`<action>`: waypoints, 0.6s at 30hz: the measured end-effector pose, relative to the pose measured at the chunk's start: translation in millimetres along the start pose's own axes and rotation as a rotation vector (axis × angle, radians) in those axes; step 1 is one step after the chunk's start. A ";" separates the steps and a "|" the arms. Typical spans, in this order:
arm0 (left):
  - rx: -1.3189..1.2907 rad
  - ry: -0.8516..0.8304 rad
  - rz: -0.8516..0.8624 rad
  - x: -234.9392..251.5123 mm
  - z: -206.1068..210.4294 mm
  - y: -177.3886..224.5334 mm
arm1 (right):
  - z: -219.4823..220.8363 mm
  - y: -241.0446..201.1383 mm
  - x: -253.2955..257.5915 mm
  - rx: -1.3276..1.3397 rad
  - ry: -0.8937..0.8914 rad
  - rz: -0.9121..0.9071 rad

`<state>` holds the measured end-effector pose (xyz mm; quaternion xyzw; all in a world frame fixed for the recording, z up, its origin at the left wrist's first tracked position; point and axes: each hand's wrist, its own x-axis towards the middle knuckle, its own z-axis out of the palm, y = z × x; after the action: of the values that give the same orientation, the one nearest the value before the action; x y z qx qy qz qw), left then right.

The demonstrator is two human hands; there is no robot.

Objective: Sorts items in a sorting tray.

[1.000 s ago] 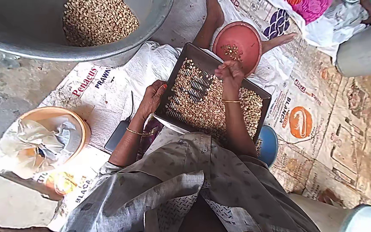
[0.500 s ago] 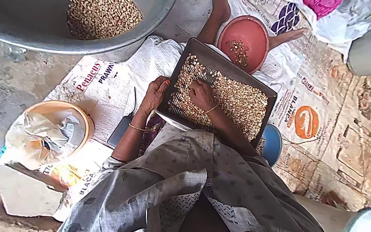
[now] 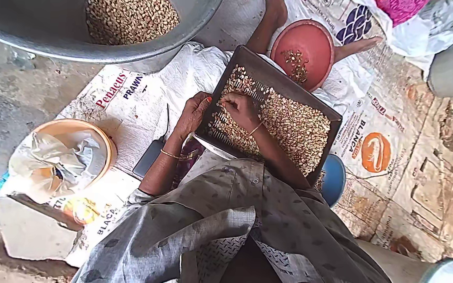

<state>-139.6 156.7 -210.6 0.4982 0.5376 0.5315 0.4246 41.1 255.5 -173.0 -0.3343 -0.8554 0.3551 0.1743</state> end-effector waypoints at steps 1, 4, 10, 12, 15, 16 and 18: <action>0.004 0.001 0.002 0.3 0.1 0.2 | 8.1 0.1 0.0 -0.163 -0.014 -0.058; 0.002 -0.002 0.001 0.2 0.4 -0.3 | 19.4 0.1 -0.1 -0.386 -0.015 -0.102; -0.003 -0.001 -0.022 -0.3 0.5 0.4 | 21.6 -13.1 6.3 -0.395 -0.031 0.099; 0.001 -0.004 -0.028 -0.2 0.3 0.3 | 18.4 -26.4 6.7 -0.464 -0.107 0.166; 0.002 -0.002 -0.031 0.4 -0.3 0.4 | 17.3 -38.7 6.1 -0.600 -0.191 0.175; 0.009 -0.002 -0.030 -0.1 -0.4 0.7 | 19.4 -38.9 4.0 -0.636 -0.187 0.157; 0.022 -0.004 -0.028 -0.4 -0.1 1.5 | 24.9 -33.6 -2.6 -0.676 -0.134 0.076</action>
<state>-139.5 156.2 -209.2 0.4962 0.5497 0.5185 0.4275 14.5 223.8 -165.9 -0.3808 -0.9211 0.0792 -0.0164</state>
